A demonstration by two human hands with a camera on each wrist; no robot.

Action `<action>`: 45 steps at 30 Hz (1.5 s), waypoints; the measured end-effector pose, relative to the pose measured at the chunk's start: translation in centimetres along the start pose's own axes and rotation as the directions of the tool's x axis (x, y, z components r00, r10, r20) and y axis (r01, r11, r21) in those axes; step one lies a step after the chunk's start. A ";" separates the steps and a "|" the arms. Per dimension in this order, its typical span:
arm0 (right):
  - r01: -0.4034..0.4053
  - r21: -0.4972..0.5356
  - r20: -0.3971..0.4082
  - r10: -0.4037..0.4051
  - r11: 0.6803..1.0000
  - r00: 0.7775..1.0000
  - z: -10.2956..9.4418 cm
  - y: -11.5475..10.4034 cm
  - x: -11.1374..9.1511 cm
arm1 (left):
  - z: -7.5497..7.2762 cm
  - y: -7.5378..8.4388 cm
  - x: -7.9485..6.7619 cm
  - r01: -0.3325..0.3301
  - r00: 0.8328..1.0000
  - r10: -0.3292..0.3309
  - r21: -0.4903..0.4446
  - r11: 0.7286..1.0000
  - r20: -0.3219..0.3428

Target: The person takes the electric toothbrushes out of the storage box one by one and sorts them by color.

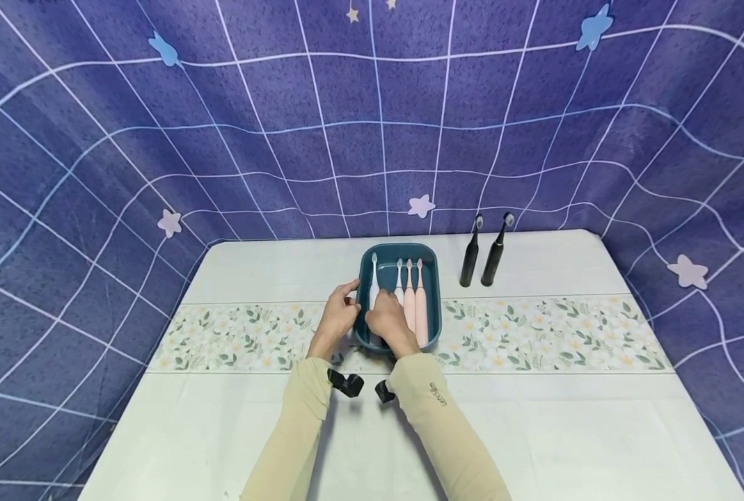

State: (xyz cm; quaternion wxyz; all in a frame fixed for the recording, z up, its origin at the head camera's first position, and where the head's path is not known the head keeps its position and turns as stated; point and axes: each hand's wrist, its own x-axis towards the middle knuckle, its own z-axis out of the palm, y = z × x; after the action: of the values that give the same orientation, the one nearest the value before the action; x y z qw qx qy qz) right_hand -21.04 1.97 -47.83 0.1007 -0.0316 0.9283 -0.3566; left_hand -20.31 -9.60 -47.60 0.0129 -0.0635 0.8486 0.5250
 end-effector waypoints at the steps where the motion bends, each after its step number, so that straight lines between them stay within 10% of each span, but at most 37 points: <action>1: 0.001 0.007 0.005 -0.001 1.000 1.000 0.0 0.1 0.0 | 0.0 0.0 0.0 0.001 1.000 -0.001 0.001 1.000 0.001; 24: 0.106 0.222 -0.168 -0.069 0.969 0.983 0.2 1.2 -0.6 | 0.2 -0.2 0.0 -0.003 1.000 0.003 -0.014 1.000 -0.008; 45: 0.235 0.320 -0.428 -0.082 0.918 0.900 -2.5 1.5 -1.4 | 0.2 -0.2 0.0 -0.015 1.000 0.015 -0.003 1.000 -0.016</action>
State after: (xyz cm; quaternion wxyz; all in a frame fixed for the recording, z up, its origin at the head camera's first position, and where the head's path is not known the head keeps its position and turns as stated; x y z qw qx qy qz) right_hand -20.16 4.93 -46.81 -0.1199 -0.0145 0.8406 -0.5280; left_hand -20.29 -9.52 -47.90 0.0024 -0.0614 0.8484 0.5258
